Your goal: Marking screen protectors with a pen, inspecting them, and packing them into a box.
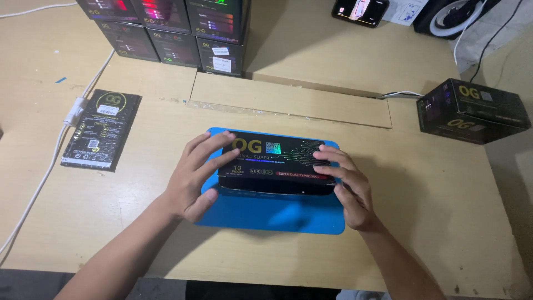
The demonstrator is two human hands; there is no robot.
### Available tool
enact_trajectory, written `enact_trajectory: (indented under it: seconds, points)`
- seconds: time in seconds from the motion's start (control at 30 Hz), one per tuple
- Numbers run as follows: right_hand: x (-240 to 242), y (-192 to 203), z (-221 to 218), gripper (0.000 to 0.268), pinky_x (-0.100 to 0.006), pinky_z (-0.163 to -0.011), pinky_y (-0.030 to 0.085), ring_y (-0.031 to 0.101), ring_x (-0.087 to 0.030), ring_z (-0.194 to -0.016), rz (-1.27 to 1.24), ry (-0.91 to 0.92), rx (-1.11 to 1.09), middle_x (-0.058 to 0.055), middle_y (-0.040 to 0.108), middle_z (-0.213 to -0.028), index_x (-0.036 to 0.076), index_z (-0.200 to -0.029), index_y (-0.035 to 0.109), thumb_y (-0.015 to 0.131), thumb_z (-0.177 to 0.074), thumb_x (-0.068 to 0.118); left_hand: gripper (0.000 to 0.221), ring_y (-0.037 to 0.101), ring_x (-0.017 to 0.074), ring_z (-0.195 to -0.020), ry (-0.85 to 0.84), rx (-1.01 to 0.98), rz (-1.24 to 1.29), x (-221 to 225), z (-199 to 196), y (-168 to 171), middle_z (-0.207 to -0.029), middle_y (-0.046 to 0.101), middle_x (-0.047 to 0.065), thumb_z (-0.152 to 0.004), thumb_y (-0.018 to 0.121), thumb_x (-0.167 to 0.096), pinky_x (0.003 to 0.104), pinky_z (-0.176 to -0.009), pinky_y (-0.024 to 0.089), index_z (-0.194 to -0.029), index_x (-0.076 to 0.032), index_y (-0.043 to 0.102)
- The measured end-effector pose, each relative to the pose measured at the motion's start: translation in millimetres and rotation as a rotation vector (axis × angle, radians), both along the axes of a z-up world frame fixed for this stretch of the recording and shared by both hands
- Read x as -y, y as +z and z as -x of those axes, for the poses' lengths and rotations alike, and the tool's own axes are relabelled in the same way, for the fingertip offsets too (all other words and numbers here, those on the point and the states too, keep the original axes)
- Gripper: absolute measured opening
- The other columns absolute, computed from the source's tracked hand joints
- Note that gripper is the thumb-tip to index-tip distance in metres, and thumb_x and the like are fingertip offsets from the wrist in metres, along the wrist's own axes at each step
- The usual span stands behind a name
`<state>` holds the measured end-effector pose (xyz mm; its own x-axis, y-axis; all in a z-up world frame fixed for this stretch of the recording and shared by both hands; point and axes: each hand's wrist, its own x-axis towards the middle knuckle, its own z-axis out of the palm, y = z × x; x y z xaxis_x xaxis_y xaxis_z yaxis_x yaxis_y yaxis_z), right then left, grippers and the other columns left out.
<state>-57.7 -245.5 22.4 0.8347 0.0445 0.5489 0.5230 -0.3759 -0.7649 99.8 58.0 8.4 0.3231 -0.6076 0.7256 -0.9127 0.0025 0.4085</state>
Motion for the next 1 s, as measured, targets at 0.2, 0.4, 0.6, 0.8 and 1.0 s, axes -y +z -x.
enact_trajectory:
  seconds: [0.2,0.4,0.6,0.8,1.0]
  points:
    - [-6.5,-6.5,-5.4,0.025,-0.064,-0.105,0.049,0.059,-0.054,-0.128,0.178,-0.156,0.251,-0.025,0.071,-0.122,0.0,-0.107,0.073,0.076,-0.087,0.015,0.037,0.074,0.0345,-0.11,0.112,0.224,0.163,12.5,10.5,-10.0,-0.115,0.075,0.011,-0.082,0.084,-0.022,0.048,-0.097,0.057,-0.117,-0.011,0.078]
    - [-0.2,-1.6,-3.6,0.015,-0.054,-0.099,0.058,0.072,-0.046,-0.114,0.361,-0.172,0.326,-0.019,0.078,-0.113,0.006,-0.088,0.075,0.085,-0.079,0.01,0.027,0.077,0.0351,-0.095,0.052,0.221,0.281,12.5,11.3,-6.5,-0.093,0.073,0.012,-0.075,0.088,-0.006,0.043,-0.082,0.065,-0.1,0.0,0.08]
    - [-6.7,9.7,-5.1,0.009,-0.05,-0.093,0.061,0.075,-0.041,-0.107,0.454,-0.187,0.4,-0.017,0.079,-0.11,0.007,-0.081,0.076,0.081,-0.085,0.015,0.022,0.077,0.0328,-0.09,0.048,0.266,0.221,10.9,15.6,7.9,-0.086,0.073,0.011,-0.076,0.089,-0.01,0.042,-0.079,0.064,-0.093,0.001,0.08]
    - [-10.4,15.8,-3.5,0.018,-0.052,-0.087,0.062,0.076,-0.039,-0.106,0.547,-0.185,0.419,-0.015,0.08,-0.111,0.01,-0.081,0.075,0.08,-0.087,0.026,0.036,0.076,0.0317,-0.092,0.047,0.434,0.167,8.0,13.2,-10.7,-0.088,0.072,0.011,-0.084,0.085,-0.033,0.041,-0.078,0.063,-0.096,0.001,0.079]
    - [-21.6,40.4,-8.8,0.036,-0.054,-0.095,0.057,0.074,-0.033,-0.109,0.744,-0.17,0.336,-0.007,0.078,-0.107,0.014,-0.078,0.062,0.077,-0.088,0.045,0.032,0.074,0.0274,-0.108,0.081,0.398,0.127,0.8,9.8,-9.8,-0.102,0.075,0.005,-0.083,0.084,-0.031,0.043,-0.094,0.056,-0.105,-0.009,0.079]
